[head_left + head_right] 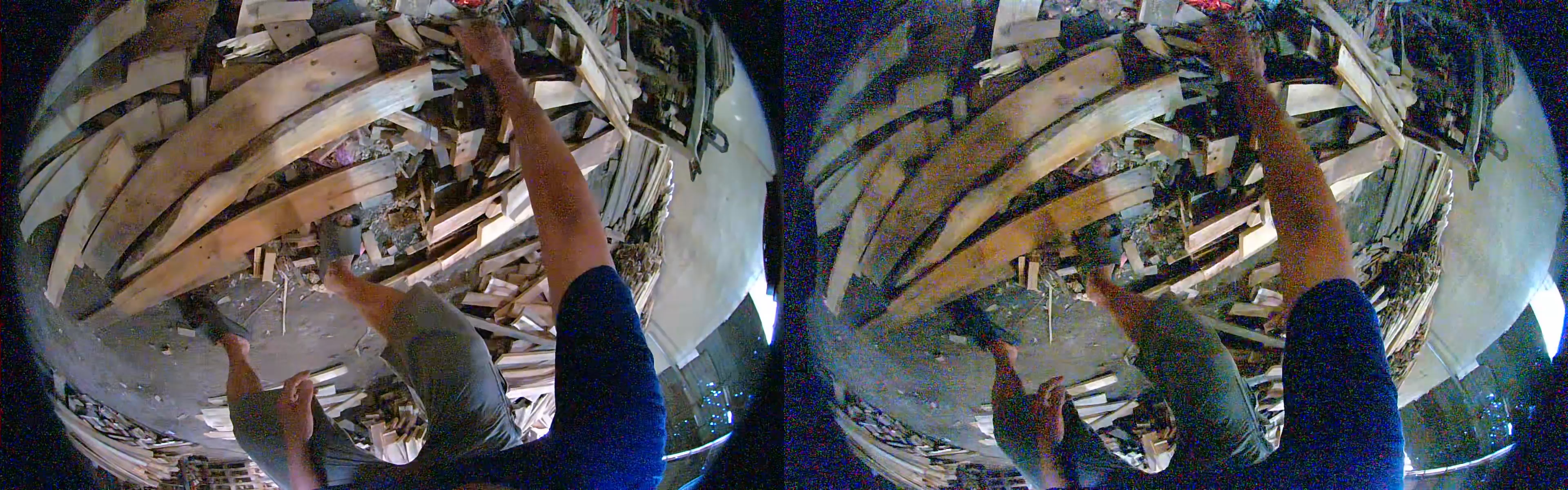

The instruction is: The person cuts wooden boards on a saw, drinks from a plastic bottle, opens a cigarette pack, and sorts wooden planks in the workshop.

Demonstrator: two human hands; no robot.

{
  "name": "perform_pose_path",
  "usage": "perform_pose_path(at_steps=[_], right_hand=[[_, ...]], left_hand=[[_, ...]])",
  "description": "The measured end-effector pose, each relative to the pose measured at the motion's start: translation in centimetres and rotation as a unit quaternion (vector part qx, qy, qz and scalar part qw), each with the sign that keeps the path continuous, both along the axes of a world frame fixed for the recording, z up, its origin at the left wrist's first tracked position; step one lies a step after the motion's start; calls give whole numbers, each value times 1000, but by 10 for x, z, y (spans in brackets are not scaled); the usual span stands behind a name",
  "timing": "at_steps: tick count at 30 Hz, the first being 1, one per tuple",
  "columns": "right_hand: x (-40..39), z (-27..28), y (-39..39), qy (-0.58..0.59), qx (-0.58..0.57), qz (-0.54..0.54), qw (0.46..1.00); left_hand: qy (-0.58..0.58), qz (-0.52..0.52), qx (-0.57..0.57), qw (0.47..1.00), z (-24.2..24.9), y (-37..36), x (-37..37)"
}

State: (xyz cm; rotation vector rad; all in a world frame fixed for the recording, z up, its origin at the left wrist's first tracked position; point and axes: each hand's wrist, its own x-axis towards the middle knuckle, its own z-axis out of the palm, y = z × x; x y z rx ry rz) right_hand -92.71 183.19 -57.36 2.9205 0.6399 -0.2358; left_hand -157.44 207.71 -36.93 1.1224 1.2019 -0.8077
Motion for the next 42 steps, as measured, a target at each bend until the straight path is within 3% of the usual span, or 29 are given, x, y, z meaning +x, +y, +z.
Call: perform_pose_path(at_steps=[5, 9, 12, 15, 17, 19, 20, 22, 23, 25, 27, 28, 30, 33, 34, 36, 40, 42], right_hand=[[3, -8, -10, -6, 23, -3, 1000], [-20, -14, -1, -157, 77, 27, 984], [-83, -16, 66, -126, 191, 102, 968], [-169, -14, 166, 49, 247, 95, 963], [-200, -17, 224, 48, 293, 163, 941], [-234, -21, 282, 31, 359, 284, 888], [-248, -30, 306, 35, 381, 287, 878], [-252, -63, 328, -3, 275, 311, 910], [-252, -78, 335, -23, 216, 322, 922], [-265, -69, 336, 3, 141, 332, 933], [-268, -41, 349, 103, 68, 309, 943], [-268, -49, 353, 101, 71, 318, 940], [-259, -74, 352, 149, -69, 348, 923], [-260, -45, 331, 117, -11, 371, 921], [-252, -36, 321, 37, 92, 446, 889], [-246, -25, 315, -39, 192, 517, 833], [-266, 2, 304, -14, 130, 451, 883], [-285, 30, 303, 60, 109, 346, 930]], left_hand=[[9, -14, 2, 1000, 2, 4, -3], [12, -25, -1, 1000, 7, 4, -6], [20, -37, -12, 999, 10, 7, -15], [-19, 6, 9, 1000, 21, 4, -18], [-75, -114, 54, 989, 34, 13, -8], [-58, -77, 26, 995, 40, 25, 4], [-55, -47, -15, 997, 39, 33, 7], [-143, -68, 55, 986, 15, 41, 5], [-134, -80, 77, 985, 0, 46, 8], [-118, -85, 105, 984, -23, 45, 4], [-122, -104, 164, 973, -59, 28, -21], [-120, -96, 169, 973, -61, 27, -29], [-151, -144, 93, 974, -55, 22, -44], [-194, -148, 82, 966, -56, 39, -43], [-205, -132, 104, 964, -57, 46, -40], [-214, -111, 124, 963, -59, 55, -39], [-193, -75, 148, 967, -62, 66, -50], [-179, -91, 108, 974, -59, 70, -50]])
